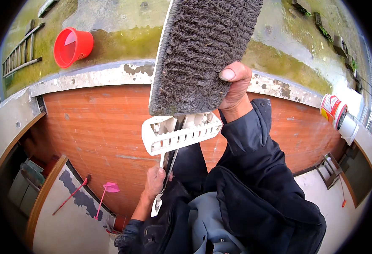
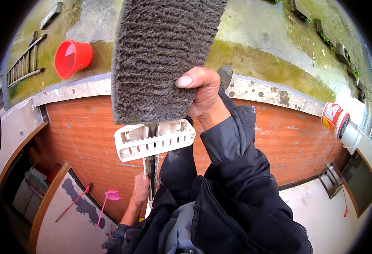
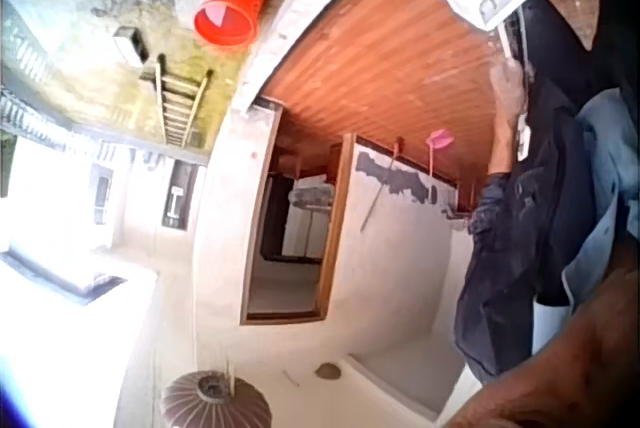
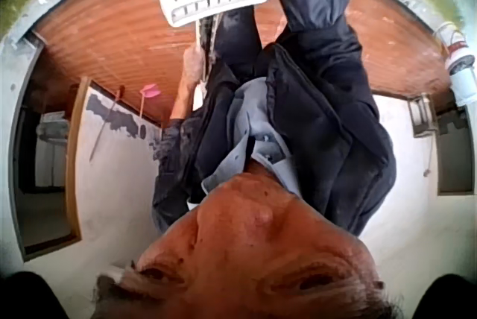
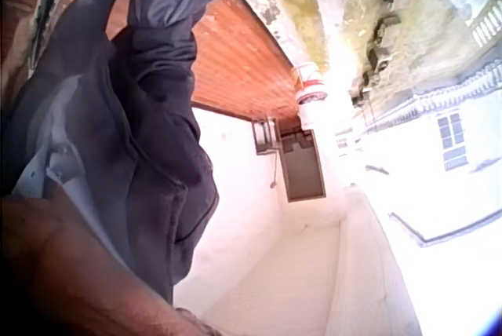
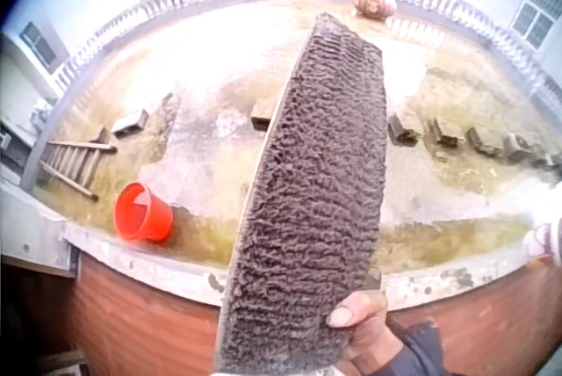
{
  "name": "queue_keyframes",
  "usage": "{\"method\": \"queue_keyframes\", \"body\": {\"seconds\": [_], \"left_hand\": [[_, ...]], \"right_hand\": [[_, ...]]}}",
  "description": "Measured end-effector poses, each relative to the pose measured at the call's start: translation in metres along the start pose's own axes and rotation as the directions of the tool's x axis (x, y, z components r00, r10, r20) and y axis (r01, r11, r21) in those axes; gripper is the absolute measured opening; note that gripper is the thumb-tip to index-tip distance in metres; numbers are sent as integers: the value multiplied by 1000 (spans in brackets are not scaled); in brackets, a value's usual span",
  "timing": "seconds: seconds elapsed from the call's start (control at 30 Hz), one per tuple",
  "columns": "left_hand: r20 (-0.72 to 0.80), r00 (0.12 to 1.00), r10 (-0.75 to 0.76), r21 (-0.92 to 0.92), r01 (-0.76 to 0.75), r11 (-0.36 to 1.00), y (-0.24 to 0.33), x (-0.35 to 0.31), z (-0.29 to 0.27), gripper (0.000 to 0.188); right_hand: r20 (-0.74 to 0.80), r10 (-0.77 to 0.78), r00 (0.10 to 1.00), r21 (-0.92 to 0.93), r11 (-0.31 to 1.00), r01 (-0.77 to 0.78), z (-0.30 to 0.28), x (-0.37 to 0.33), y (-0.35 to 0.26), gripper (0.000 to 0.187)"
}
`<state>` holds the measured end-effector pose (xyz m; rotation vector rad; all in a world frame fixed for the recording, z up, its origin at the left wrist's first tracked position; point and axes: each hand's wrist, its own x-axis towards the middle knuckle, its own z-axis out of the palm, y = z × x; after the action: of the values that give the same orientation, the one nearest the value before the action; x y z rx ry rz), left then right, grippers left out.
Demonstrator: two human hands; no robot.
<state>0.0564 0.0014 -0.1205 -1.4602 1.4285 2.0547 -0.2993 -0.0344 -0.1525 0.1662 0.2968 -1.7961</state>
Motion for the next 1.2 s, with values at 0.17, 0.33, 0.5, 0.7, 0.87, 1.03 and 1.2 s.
{"method": "queue_keyframes", "body": {"seconds": [0.17, 0.33, 0.5, 0.7, 0.87, 1.03, 1.2], "left_hand": [[7, 999, -50, -25, 50, 998, -16, 10, 8, 79], [-29, 996, -79, -48, 77, 996, -14, 16, 11, 78], [-94, 990, -103, -37, 100, 994, 5, 24, 17, 81], [-111, 989, -94, 13, 96, 995, 6, 32, 16, 84], [-81, 993, -90, 17, 92, 996, 12, 36, 12, 85], [77, 985, -157, -131, 166, 977, 0, 34, 2, 87], [443, 859, -256, -432, 455, 779, 2, 37, -5, 88]], "right_hand": [[-56, 46, 997, 168, 985, -36, -33, 10, 16, 70], [-78, 92, 993, 212, 974, -74, -33, 21, 15, 67], [-150, 169, 974, 230, 964, -132, -36, 26, 4, 62], [-121, 118, 986, 214, 973, -90, -45, 40, 5, 61], [-92, 95, 991, 234, 970, -72, -37, 44, 6, 65], [-40, 88, 995, 240, 968, -76, -38, 47, 7, 66], [80, 72, 994, 343, 934, -95, -47, 43, 4, 68]]}}
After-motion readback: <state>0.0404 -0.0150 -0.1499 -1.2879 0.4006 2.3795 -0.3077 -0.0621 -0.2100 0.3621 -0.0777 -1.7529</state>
